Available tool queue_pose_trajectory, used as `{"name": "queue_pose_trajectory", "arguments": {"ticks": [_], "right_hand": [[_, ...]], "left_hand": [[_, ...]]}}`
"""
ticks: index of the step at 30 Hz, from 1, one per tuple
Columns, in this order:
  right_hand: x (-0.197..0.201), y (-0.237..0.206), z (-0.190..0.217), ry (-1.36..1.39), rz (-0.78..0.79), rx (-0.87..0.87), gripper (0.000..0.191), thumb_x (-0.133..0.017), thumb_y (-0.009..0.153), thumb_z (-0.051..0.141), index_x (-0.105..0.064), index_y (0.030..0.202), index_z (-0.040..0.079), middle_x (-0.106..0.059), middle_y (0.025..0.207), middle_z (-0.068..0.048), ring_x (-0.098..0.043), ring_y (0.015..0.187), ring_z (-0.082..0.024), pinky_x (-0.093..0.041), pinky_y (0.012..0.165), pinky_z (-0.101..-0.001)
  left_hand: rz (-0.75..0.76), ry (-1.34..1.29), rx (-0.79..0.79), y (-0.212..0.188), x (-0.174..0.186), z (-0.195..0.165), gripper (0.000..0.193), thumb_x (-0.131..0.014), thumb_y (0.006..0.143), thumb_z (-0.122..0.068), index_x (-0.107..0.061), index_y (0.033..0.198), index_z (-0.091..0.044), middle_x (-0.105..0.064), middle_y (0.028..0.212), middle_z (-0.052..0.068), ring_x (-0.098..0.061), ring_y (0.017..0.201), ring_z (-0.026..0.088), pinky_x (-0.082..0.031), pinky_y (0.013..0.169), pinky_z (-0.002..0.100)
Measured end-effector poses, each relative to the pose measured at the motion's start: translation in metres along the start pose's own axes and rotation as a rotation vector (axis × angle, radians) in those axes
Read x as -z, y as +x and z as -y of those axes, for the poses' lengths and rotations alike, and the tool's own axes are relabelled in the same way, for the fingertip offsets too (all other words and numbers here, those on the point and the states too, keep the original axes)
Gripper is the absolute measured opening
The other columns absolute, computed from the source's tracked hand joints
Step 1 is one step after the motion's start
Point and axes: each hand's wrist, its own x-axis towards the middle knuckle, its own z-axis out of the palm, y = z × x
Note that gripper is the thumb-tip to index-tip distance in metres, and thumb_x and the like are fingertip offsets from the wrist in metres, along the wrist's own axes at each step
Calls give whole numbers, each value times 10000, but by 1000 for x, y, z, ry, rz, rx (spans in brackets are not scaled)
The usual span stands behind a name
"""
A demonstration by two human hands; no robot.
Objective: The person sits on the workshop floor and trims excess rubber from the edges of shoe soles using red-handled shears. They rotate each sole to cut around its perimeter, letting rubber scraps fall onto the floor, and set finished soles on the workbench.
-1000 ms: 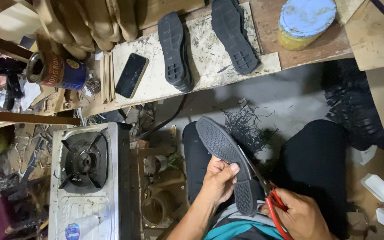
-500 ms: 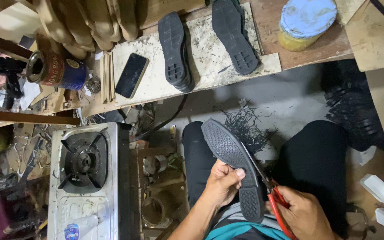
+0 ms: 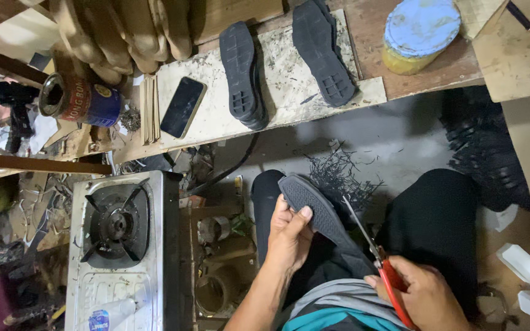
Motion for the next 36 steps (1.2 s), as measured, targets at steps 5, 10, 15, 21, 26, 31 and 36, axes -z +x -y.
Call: {"name": "queue_pose_trajectory", "arguments": {"ticks": [5,10,15,21,26,31,36], "right_hand": [[9,0,30,-12,-80,37,623,-920,632,412,-715,1142,120,-738,709,-122,-734,598,-259,-578,551,-370],[17,0,52,-117,-149,136,727,-930,600,459,-693,1205,133,-745,823,-138,-736,654,-328,-574,579,-402],[18,0,52,-127,-178,222,717,-915,613,464,-691,1184,93,-750,791,-138,-735,665,-334,-576,581,-401],[13,0,24,-164,-3,66,656,-929,645,484,-707,1150,130,-741,652,-104,-763,587,-249,-595,565,-360],[12,-1,15,-35,-39,114,563,-900,674,403,-734,1133,122,-756,649,-89,-756,586,-206,-609,547,-339],[17,-1,40,-23,-37,77,695,-933,604,410,-699,1186,111,-732,713,-128,-730,597,-242,-587,539,-367],[25,1,60,-90,-77,164,706,-936,616,445,-687,1178,97,-729,764,-131,-727,604,-303,-564,551,-396]], "left_hand": [[-20,14,11,-7,-5,-3,352,-608,980,9,-526,1315,-57,-676,1195,81,-676,1101,204,-556,984,410],[-11,2,4,-15,-9,9,327,-600,972,23,-537,1283,-56,-682,1177,92,-680,1082,210,-556,975,413],[-33,18,40,-20,-7,16,305,-604,980,39,-533,1264,-47,-684,1187,92,-674,1098,196,-551,992,393],[7,79,66,-18,5,13,335,-621,967,30,-540,1282,-49,-690,1172,95,-677,1076,202,-550,969,388],[59,102,81,-17,13,6,346,-642,965,19,-539,1291,-35,-687,1188,94,-675,1092,196,-547,988,385],[56,119,104,-20,14,7,368,-647,952,19,-535,1300,-28,-686,1201,81,-664,1106,181,-532,1002,369],[130,222,144,-26,13,15,380,-655,950,50,-554,1312,-12,-674,1213,55,-635,1125,149,-502,1029,341]]}}
